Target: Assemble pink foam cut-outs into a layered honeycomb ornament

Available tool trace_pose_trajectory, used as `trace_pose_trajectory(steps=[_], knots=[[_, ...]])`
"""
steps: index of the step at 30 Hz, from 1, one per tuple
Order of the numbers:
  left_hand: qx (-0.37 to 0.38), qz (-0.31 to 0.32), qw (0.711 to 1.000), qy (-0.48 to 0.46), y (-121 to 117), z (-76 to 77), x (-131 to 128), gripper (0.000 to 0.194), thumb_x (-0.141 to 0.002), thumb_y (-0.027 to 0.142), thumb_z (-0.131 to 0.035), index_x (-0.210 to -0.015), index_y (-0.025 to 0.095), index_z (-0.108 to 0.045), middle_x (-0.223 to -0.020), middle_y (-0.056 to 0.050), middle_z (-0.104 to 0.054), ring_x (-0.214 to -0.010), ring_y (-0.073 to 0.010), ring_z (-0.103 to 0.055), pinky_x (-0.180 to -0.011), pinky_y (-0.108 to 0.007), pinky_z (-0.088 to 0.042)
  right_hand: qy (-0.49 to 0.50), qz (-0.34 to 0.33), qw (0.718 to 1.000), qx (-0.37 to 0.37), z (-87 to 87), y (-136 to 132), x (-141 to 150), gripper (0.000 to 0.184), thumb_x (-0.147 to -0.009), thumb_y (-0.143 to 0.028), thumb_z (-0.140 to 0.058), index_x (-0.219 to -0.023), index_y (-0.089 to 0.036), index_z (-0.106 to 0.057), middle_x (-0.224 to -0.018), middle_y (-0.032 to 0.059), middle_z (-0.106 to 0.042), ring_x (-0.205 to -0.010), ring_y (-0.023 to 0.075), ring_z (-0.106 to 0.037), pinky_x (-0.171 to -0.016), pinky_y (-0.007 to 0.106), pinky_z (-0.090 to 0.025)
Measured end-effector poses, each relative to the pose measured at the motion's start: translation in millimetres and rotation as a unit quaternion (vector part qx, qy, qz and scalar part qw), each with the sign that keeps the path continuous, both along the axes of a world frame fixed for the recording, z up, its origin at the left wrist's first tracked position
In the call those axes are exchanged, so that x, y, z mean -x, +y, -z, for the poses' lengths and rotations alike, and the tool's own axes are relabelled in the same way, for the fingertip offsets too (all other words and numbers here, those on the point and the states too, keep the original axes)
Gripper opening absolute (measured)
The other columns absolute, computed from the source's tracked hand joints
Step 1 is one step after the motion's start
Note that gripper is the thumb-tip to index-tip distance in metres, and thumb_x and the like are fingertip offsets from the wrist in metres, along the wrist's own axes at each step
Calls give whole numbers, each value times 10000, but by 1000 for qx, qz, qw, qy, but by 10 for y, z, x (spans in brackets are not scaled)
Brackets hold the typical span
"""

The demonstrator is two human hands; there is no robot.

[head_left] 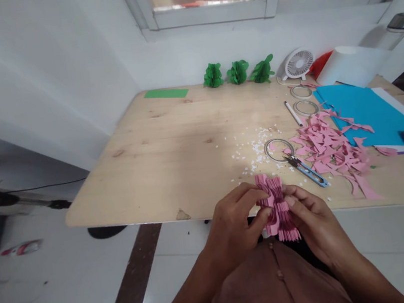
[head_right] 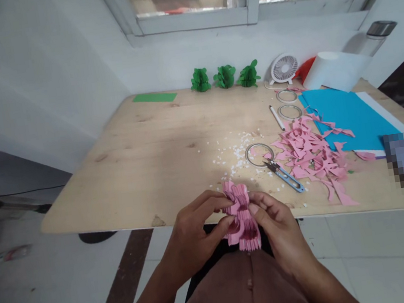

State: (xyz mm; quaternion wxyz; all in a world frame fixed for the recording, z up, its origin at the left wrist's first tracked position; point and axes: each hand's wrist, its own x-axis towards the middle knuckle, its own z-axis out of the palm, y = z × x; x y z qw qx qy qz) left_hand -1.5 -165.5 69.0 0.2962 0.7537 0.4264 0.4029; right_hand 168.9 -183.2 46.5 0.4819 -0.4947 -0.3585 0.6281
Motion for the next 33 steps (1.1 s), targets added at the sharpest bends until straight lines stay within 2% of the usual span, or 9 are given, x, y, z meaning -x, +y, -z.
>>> trace_pose_trajectory(steps=[4, 9, 16, 23, 29, 33], knots=[[12, 7, 1000, -3, 12, 3, 9, 135, -795, 130, -587, -909, 189, -626, -899, -40, -671, -829, -153, -632, -746, -280, -515, 65, -11, 997, 32, -3, 4, -20, 221, -782, -352, -694, -970, -238, -673, -958, 41, -717, -804, 183, -663, -712, 284, -515], [23, -1, 1000, -5, 30, -1, 9, 119, -787, 122, -594, -881, 182, -635, -878, -36, -674, -802, -146, -628, -722, -261, -509, 82, -15, 995, 46, 40, 6, -75, 250, -750, -334, -730, -969, -223, -681, -940, 54, -719, -803, 196, -664, -727, 309, -520], [51, 3, 999, -10, 43, -25, -7, 123, -777, 98, -597, -862, 179, -633, -867, -26, -660, -804, -138, -608, -742, -255, -486, 121, -19, 990, 76, 1, 30, -59, 237, -727, -308, -764, -934, -209, -705, -878, 28, -710, -739, 134, -631, -713, 237, -496], [74, 7, 997, -11, 31, -19, 4, 154, -769, 83, -600, -884, 178, -637, -893, -23, -655, -804, -130, -597, -745, -249, -476, 163, -29, 978, 127, 4, 44, -65, 201, -697, -265, -792, -855, -180, -701, -790, 9, -681, -677, 114, -609, -656, 220, -488], [96, 16, 995, -35, 51, 10, 4, 163, -762, 77, -604, -884, 179, -640, -888, -28, -653, -781, -126, -599, -724, -247, -487, 170, -32, 977, 123, 36, 15, -113, 179, -720, -239, -770, -876, -188, -698, -771, 0, -667, -672, 112, -602, -653, 217, -488], [100, 6, 993, -66, 69, 32, 18, 172, -740, 63, -625, -876, 167, -640, -874, -26, -659, -742, -112, -592, -694, -231, -494, 197, -36, 973, 114, 35, 34, -208, 195, -734, -234, -754, -920, -214, -699, -834, 12, -691, -722, 128, -621, -710, 239, -501]])
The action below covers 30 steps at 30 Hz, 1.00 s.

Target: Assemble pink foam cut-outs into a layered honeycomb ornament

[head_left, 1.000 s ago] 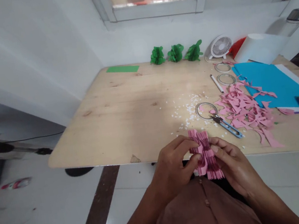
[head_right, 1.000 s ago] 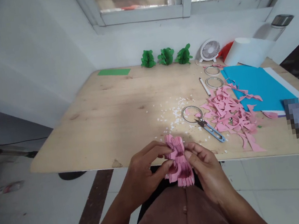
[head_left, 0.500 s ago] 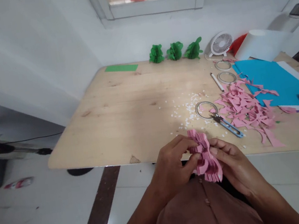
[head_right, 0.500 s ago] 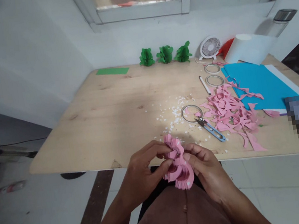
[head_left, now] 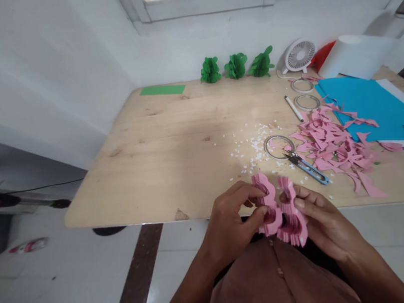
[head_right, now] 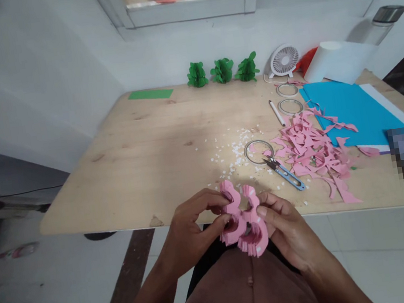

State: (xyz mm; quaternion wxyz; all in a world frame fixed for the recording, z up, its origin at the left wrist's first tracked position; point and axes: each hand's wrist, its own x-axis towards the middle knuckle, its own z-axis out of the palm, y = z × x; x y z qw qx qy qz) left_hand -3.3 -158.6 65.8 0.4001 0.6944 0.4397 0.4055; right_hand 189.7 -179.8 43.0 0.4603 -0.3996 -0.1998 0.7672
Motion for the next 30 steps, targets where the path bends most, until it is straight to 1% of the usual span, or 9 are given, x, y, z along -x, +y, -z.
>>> trace_pose_trajectory(steps=[2, 4, 7, 12, 15, 17, 21, 27, 30], knots=[[0, -8, 1000, -9, 5, 15, 8, 159, -743, 76, -632, -873, 167, -640, -873, -24, -665, -730, -110, -590, -687, -233, -498, 3, 12, 1000, -3, -1, 22, -56, 246, -745, -240, -742, -985, -228, -692, -883, 21, -704, -742, 137, -632, -728, 253, -508], [-2, -12, 1000, -8, 6, 30, 10, 151, -745, 87, -636, -871, 171, -640, -873, -23, -670, -722, -113, -591, -684, -242, -502, 1, 30, 999, -12, -7, 43, -93, 259, -750, -237, -735, -1004, -233, -689, -880, 16, -707, -719, 132, -632, -704, 245, -511], [-12, -14, 1000, 6, 3, 42, 2, 163, -742, 77, -629, -871, 177, -642, -874, -25, -675, -738, -123, -602, -688, -251, -506, -4, 38, 999, -20, -38, 63, -85, 239, -747, -232, -734, -983, -230, -693, -863, 11, -706, -689, 129, -629, -673, 238, -512], [-34, -5, 999, 24, -13, 26, -7, 164, -766, 100, -616, -905, 179, -648, -908, -45, -676, -776, -134, -621, -708, -259, -514, -6, 26, 1000, -2, -89, 63, 16, 202, -729, -204, -745, -926, -224, -701, -788, -1, -695, -652, 123, -616, -625, 225, -498], [-42, -1, 999, 29, -22, 17, 3, 153, -779, 121, -619, -917, 178, -647, -917, -46, -677, -782, -134, -623, -712, -257, -515, 1, 18, 1000, 9, -74, 54, 53, 190, -737, -192, -737, -921, -215, -695, -847, 11, -704, -696, 135, -623, -675, 253, -505], [-45, 2, 998, 32, -26, 17, 8, 152, -784, 130, -621, -926, 179, -646, -920, -44, -676, -790, -135, -626, -723, -259, -514, 6, 20, 1000, 15, -57, 48, 67, 163, -743, -182, -731, -899, -206, -691, -845, 8, -700, -706, 130, -619, -704, 260, -505], [-49, 8, 998, 36, -29, 29, 6, 135, -798, 139, -614, -923, 185, -640, -932, -43, -673, -834, -144, -632, -759, -272, -508, 13, 19, 999, 28, -53, 43, 88, 175, -735, -184, -740, -902, -194, -687, -851, 10, -698, -704, 123, -614, -706, 260, -507], [-51, 17, 997, 60, -39, 42, 2, 135, -814, 161, -600, -940, 192, -638, -948, -40, -670, -870, -153, -629, -777, -283, -504, -4, 30, 999, 34, -99, 35, 112, 141, -706, -177, -766, -823, -211, -695, -762, -25, -688, -626, 95, -604, -635, 205, -504], [-53, 19, 996, 72, -46, 33, 2, 145, -813, 166, -600, -951, 192, -638, -942, -36, -668, -864, -155, -629, -782, -287, -506, -10, 31, 999, 39, -104, 37, 121, 149, -695, -174, -775, -814, -224, -700, -748, -32, -689, -624, 96, -606, -630, 201, -504]])
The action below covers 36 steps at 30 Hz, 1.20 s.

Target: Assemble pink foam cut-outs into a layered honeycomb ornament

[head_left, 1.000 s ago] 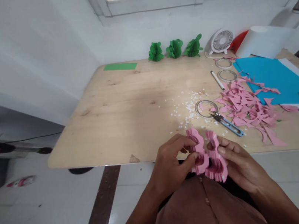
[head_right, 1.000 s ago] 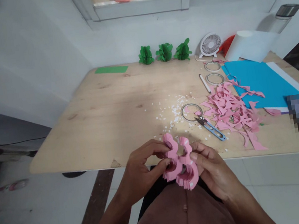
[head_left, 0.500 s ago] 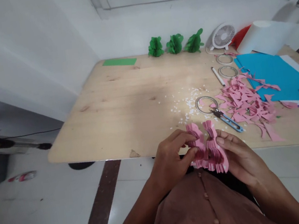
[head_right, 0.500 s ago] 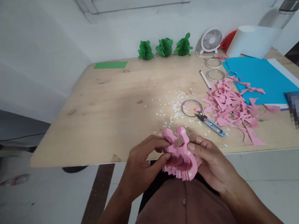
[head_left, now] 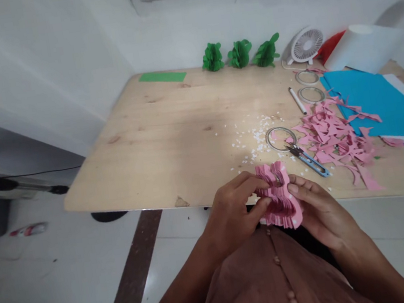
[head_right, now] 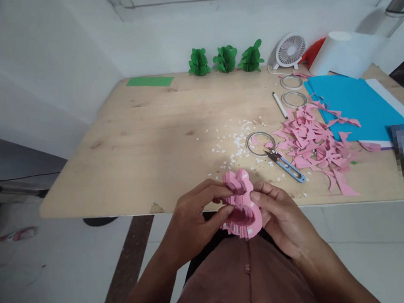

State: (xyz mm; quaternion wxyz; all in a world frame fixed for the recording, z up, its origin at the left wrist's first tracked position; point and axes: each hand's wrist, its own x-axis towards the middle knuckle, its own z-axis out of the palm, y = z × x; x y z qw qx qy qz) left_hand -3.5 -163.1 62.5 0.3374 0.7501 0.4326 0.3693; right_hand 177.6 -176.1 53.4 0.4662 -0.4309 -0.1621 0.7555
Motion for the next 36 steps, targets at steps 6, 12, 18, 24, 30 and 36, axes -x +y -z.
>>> trace_pose_trajectory(steps=[6, 12, 18, 24, 30, 36], knots=[[-9, 2, 1000, 19, -2, -24, -22, 137, -817, 149, -571, -931, 196, -633, -939, -41, -667, -868, -163, -628, -783, -293, -509, -53, 7, 999, -3, 15, 9, -3, 190, -666, -198, -800, -824, -240, -702, -770, -28, -702, -664, 121, -623, -632, 219, -509], [-3, 13, 999, 32, 13, -32, -28, 149, -811, 132, -563, -929, 188, -634, -943, -48, -665, -878, -169, -624, -792, -297, -507, -49, 1, 999, -13, 19, 6, -15, 179, -669, -193, -801, -813, -225, -700, -738, -23, -690, -636, 108, -608, -610, 200, -505], [-3, 10, 999, 35, 25, -20, -29, 164, -800, 116, -550, -921, 191, -633, -941, -47, -666, -870, -166, -629, -780, -287, -513, -87, -15, 996, -30, -1, 5, -9, 243, -666, -287, -811, -864, -202, -698, -773, -3, -689, -654, 119, -608, -633, 230, -492], [-8, 11, 999, 37, 28, -30, -28, 159, -798, 118, -544, -909, 190, -632, -932, -47, -669, -861, -169, -632, -773, -298, -519, -106, -27, 993, -43, -14, 8, -7, 215, -687, -304, -795, -852, -209, -697, -765, -10, -677, -654, 119, -596, -639, 236, -478], [-12, 20, 999, 38, 34, -29, -12, 150, -805, 126, -542, -908, 192, -628, -927, -41, -668, -850, -159, -628, -767, -285, -511, -110, -33, 992, -45, -10, 16, -13, 202, -694, -301, -789, -854, -218, -698, -759, -13, -666, -653, 122, -591, -629, 230, -478], [-16, 31, 999, 34, 37, -51, -3, 142, -808, 125, -543, -901, 188, -630, -936, -42, -672, -852, -156, -628, -767, -278, -505, -104, -35, 993, -44, -19, 22, -13, 209, -687, -297, -795, -845, -205, -694, -744, -13, -667, -632, 112, -591, -611, 222, -472]])
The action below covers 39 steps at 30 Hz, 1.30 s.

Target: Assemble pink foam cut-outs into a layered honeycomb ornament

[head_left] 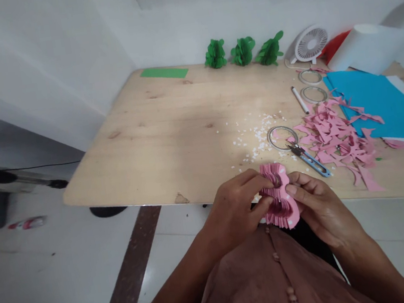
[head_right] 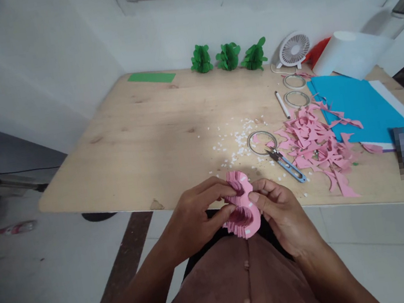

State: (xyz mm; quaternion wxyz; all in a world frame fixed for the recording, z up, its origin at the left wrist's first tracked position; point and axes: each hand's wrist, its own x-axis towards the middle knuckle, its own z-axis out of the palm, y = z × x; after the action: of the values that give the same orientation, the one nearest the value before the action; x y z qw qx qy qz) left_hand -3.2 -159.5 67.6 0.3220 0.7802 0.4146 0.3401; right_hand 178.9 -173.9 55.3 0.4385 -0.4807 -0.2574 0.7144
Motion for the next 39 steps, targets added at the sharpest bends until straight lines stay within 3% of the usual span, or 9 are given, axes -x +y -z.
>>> trace_pose_trajectory(steps=[16, 39], knots=[[22, 22, 1000, -3, -6, -35, 25, 167, -806, 111, -543, -928, 189, -628, -970, -45, -670, -888, -163, -628, -808, -283, -497, -10, -20, 1000, -9, 1, -4, -13, 218, -693, -328, -787, -857, -221, -693, -755, -11, -669, -644, 126, -587, -632, 241, -468], [3, 12, 1000, -21, 14, 24, -15, 169, -776, 115, -563, -912, 180, -639, -926, -43, -665, -811, -152, -626, -746, -270, -509, 5, 12, 1000, 8, 37, -9, 9, 214, -668, -276, -811, -819, -200, -680, -732, -23, -655, -626, 99, -583, -617, 211, -472]])
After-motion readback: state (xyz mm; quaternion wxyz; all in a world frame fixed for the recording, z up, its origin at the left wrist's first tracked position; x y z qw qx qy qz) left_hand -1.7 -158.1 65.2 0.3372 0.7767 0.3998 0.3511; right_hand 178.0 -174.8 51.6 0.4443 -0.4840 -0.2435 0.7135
